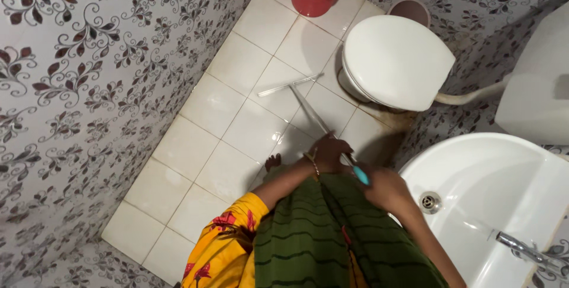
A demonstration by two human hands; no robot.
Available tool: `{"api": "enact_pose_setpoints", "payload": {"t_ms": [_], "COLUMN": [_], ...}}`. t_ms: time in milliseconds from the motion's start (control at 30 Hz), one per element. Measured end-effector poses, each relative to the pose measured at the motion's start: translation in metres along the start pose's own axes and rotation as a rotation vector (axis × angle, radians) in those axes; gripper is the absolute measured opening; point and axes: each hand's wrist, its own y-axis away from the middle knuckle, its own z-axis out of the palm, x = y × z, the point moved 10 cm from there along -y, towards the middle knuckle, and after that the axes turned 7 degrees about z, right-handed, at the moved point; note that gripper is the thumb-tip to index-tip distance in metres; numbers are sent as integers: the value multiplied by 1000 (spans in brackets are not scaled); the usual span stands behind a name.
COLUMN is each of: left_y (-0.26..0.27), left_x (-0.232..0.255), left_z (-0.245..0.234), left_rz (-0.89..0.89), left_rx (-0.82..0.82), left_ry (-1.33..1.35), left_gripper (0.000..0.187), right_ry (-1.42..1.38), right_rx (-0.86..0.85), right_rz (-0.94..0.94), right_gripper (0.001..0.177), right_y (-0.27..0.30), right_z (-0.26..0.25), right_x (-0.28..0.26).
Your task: The person uses a squeegee to push water across a tiled bathroom floor toward a drain, navigating around a toilet and a sink.
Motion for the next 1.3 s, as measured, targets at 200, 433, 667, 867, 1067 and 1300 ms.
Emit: {"api": "enact_pose_setpoints", "payload": {"t_ms": [200,433,667,867,1067,1300], "left_y": [9,17,34,46,62,128], "left_x": [11,-105,-98,44,63,-6], "left_z": [2,37,54,27,10,-20], "left_rz": [94,-46,-130,202,185,41], "left_rx": [272,316,26,138,218,381], "left_ry": [-20,-134,-238,-242,-154,-150], "left_gripper": [57,62,64,53,38,33], "right_ry": [-78,12,68,-153,-180,-164], "right_rx": [210,76,-65,-99,-32,-68], "right_rz": [38,-80,-140,-101,-102,15], "right_gripper": [42,49,76,63,54,58], "right_y": [8,-84,-85,34,61,13], "right_z": [-23,52,109,35,14,65], "right_x": [3,-22,-24,-7,-20,-72]}}
